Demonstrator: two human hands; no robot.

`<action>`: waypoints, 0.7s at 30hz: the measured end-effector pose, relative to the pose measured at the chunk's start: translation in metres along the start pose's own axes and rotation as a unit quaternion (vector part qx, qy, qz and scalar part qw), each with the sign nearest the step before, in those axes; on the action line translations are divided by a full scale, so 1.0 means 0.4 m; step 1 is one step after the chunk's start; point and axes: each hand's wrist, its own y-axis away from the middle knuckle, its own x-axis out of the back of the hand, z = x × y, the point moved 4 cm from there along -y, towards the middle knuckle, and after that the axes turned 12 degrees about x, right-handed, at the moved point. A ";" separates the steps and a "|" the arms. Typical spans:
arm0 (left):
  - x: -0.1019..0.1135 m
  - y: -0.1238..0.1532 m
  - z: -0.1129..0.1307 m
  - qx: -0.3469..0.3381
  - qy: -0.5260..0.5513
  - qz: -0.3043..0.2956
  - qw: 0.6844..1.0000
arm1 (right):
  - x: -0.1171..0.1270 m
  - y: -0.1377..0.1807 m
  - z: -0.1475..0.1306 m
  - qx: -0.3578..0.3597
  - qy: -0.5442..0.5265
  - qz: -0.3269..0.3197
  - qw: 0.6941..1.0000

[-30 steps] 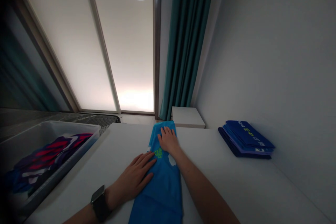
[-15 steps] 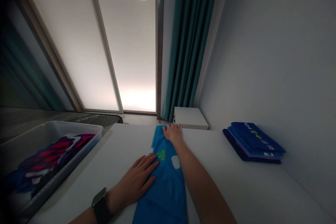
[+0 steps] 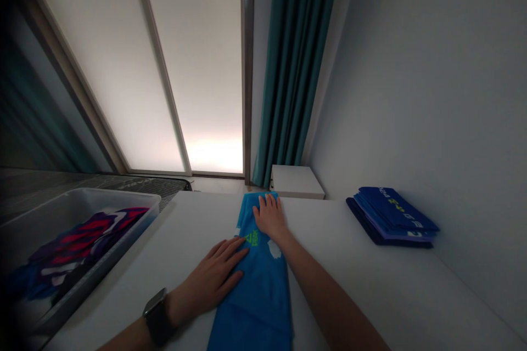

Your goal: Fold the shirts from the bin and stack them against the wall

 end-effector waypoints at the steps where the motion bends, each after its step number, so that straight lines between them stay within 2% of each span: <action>1: 0.007 0.001 -0.005 0.001 0.003 -0.002 1.000 | 0.000 0.028 -0.012 0.013 -0.004 0.001 1.000; 6: 0.046 -0.004 -0.055 0.024 0.035 0.003 0.999 | -0.001 0.169 -0.072 0.085 -0.034 -0.017 0.996; 11: 0.043 -0.023 -0.094 0.034 0.075 0.032 0.996 | 0.020 0.273 -0.142 0.162 -0.068 -0.039 0.984; 16: 0.022 -0.068 -0.108 0.044 0.073 0.045 0.995 | 0.035 0.341 -0.195 0.226 -0.096 -0.062 0.967; 21: 0.002 -0.155 -0.121 0.037 0.042 0.031 0.998 | 0.042 0.365 -0.206 0.228 -0.116 -0.068 0.964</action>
